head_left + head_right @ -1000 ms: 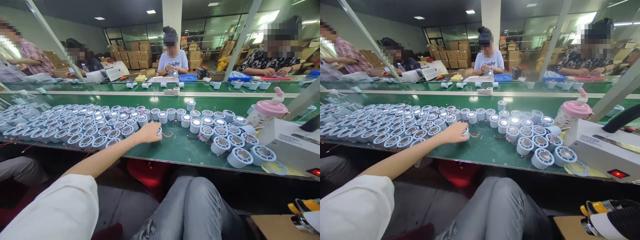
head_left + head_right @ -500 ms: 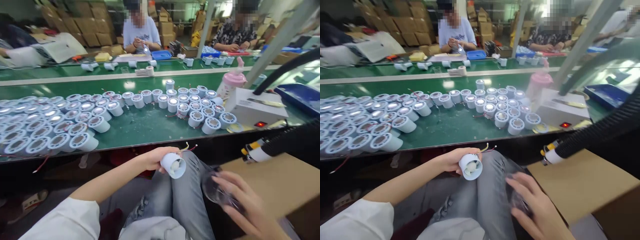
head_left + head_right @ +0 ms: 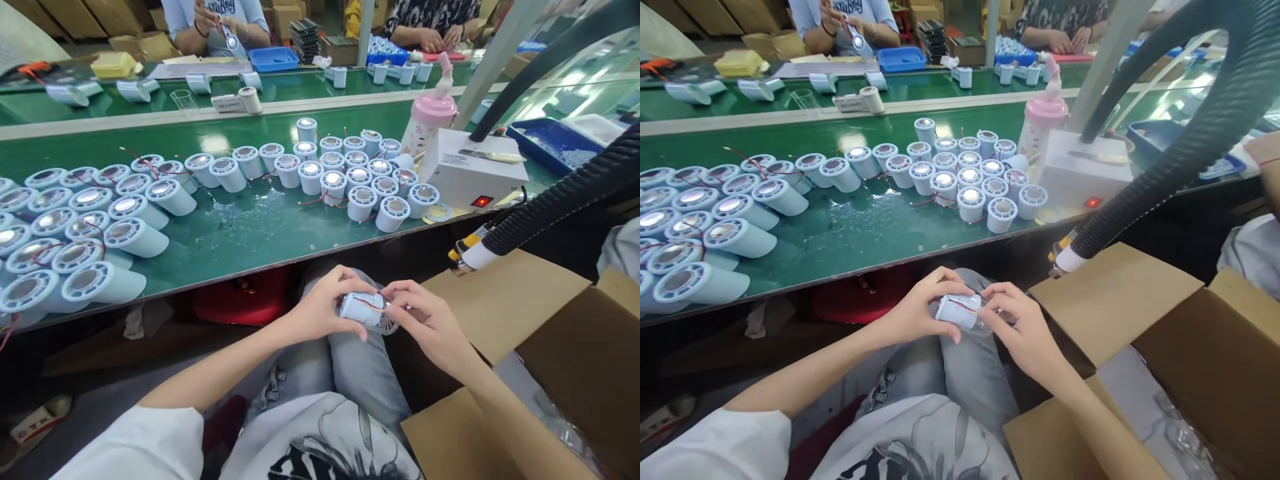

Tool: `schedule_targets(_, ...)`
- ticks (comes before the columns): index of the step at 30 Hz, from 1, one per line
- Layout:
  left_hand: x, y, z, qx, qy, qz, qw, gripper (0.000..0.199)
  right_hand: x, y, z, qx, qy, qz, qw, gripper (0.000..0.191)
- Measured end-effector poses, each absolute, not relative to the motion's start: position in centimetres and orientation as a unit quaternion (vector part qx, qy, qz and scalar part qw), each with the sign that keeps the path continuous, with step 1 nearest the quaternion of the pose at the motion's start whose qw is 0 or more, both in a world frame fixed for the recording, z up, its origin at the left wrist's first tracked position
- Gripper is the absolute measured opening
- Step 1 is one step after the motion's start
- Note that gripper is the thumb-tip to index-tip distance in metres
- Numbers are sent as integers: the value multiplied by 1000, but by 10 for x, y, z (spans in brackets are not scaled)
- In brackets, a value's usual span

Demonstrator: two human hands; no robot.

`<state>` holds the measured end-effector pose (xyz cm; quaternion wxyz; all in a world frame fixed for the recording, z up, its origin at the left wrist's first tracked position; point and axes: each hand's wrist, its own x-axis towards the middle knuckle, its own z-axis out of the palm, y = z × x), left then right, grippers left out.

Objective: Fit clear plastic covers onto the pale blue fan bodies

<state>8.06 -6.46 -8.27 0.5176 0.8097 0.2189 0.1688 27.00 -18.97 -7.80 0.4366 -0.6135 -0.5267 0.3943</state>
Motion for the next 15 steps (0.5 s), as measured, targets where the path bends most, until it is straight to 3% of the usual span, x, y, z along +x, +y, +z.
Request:
schedule_targets(4,80,-65,-88,791,166,128,575,72,274,-188,-80,-593,-400,472,516,24)
schedule_targets(8,82,-69,-84,709,174,110,674,70,278,-188,-80,-565,-319,518,557,25)
schedule_targets(12,85,-76,-82,641,183,111,737,66,280,-196,-81,-540,-440,477,536,15)
schedule_targets(15,85,-80,-81,608,202,106,761,64,280,-206,-85,-561,-590,353,462,43)
